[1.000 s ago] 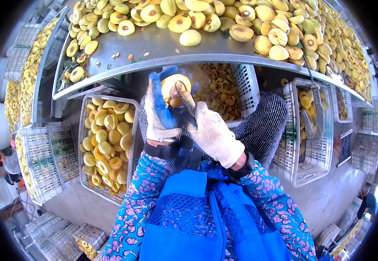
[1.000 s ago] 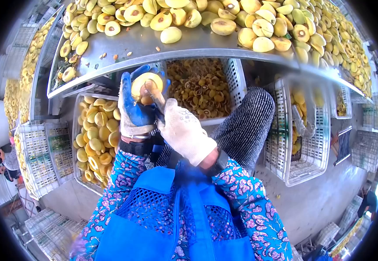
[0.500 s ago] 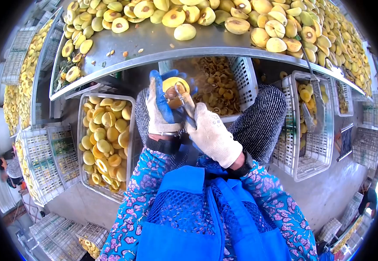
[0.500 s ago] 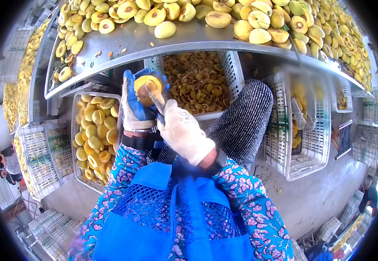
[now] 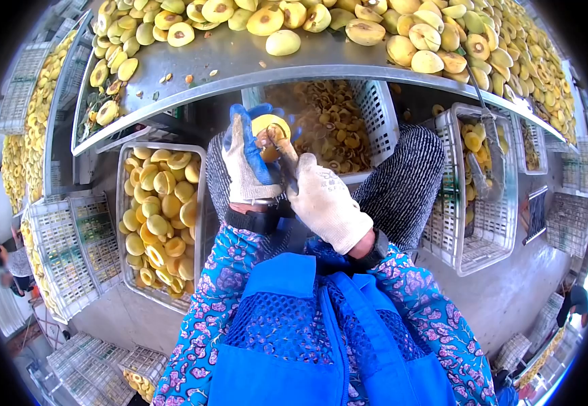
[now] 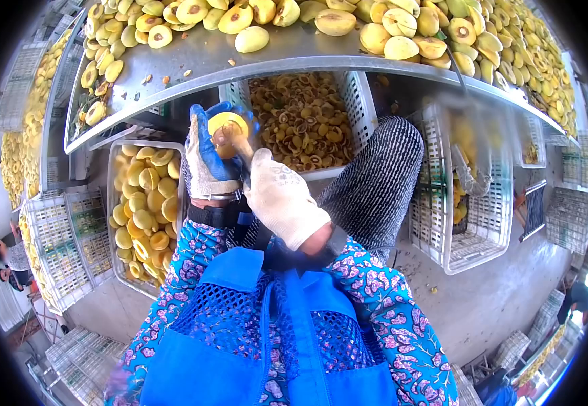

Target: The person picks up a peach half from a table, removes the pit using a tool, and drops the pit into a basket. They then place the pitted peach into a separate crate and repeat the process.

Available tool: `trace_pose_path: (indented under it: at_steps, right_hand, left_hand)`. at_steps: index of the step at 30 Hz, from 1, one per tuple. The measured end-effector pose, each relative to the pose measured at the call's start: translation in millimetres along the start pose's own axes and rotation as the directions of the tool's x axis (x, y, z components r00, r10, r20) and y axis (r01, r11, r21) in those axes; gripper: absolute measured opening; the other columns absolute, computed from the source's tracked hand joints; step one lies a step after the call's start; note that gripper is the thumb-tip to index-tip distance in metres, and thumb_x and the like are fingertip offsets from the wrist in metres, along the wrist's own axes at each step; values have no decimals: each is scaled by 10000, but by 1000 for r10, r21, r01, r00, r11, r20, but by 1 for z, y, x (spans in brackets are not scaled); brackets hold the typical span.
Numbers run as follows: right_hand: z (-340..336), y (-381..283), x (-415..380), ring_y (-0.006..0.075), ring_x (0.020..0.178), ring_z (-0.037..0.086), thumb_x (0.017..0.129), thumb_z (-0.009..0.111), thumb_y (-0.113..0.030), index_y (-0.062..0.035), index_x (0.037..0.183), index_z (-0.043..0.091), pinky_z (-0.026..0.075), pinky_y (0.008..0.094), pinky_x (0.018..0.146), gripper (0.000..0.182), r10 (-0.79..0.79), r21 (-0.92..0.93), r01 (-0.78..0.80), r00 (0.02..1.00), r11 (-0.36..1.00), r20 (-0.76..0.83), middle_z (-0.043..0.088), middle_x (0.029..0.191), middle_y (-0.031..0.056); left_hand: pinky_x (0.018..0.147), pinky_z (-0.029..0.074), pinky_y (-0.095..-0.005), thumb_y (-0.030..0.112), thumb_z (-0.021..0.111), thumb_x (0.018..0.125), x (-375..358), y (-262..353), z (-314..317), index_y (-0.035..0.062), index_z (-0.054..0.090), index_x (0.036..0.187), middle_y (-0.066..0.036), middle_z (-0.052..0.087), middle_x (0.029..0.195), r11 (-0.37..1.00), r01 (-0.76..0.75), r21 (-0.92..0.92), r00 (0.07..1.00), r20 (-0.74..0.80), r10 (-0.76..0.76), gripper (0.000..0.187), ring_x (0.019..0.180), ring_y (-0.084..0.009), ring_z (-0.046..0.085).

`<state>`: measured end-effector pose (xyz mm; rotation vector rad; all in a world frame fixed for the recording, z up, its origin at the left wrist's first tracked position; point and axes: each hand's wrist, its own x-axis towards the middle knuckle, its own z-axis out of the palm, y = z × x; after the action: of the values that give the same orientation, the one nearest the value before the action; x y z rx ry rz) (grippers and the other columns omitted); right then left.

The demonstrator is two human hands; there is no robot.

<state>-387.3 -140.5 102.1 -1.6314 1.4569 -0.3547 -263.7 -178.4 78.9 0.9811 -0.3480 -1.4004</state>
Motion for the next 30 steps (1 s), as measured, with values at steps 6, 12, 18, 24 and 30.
trace_pose_path:
  at_steps: [6,12,18,24,30]
  right_hand:
    - [2,-2,-4,453,870,604,864,549,-186,67,974,487,466,507,768,283,-8,93,-1,995,996,98,615,853,306]
    - [7,1,2,457,873,604,873,532,-178,61,985,483,465,515,783,268,13,48,-18,995,999,99,619,863,307]
    - [15,13,3,466,817,600,846,549,-134,70,952,460,464,512,705,247,-25,35,24,1000,999,9,596,784,323]
    - [22,20,4,467,845,594,855,552,-165,74,950,466,464,502,716,271,1,59,-4,998,998,55,594,814,322]
    - [21,22,11,337,706,612,863,577,-202,60,949,501,473,393,638,285,-2,214,-41,981,976,196,606,753,210]
  left_hand:
    - [625,564,-316,398,481,967,-1,-1,-6,-33,575,1017,-145,651,851,987,-17,157,999,41,11,444,721,-234,660]
    - [637,564,-326,405,489,962,2,-4,-10,-29,587,999,-146,650,850,982,-72,173,996,72,60,446,737,-247,658]
    - [664,568,-327,364,492,967,-2,-13,-11,-14,599,995,-137,651,867,964,-194,183,979,102,177,394,766,-237,652]
    - [614,572,-358,286,560,939,9,-18,-19,-24,602,988,-141,656,843,991,-98,85,994,54,94,317,702,-250,653]
    - [565,572,-370,276,556,937,13,-16,-22,-40,613,964,-161,662,801,999,47,16,997,-66,-46,322,647,-273,660]
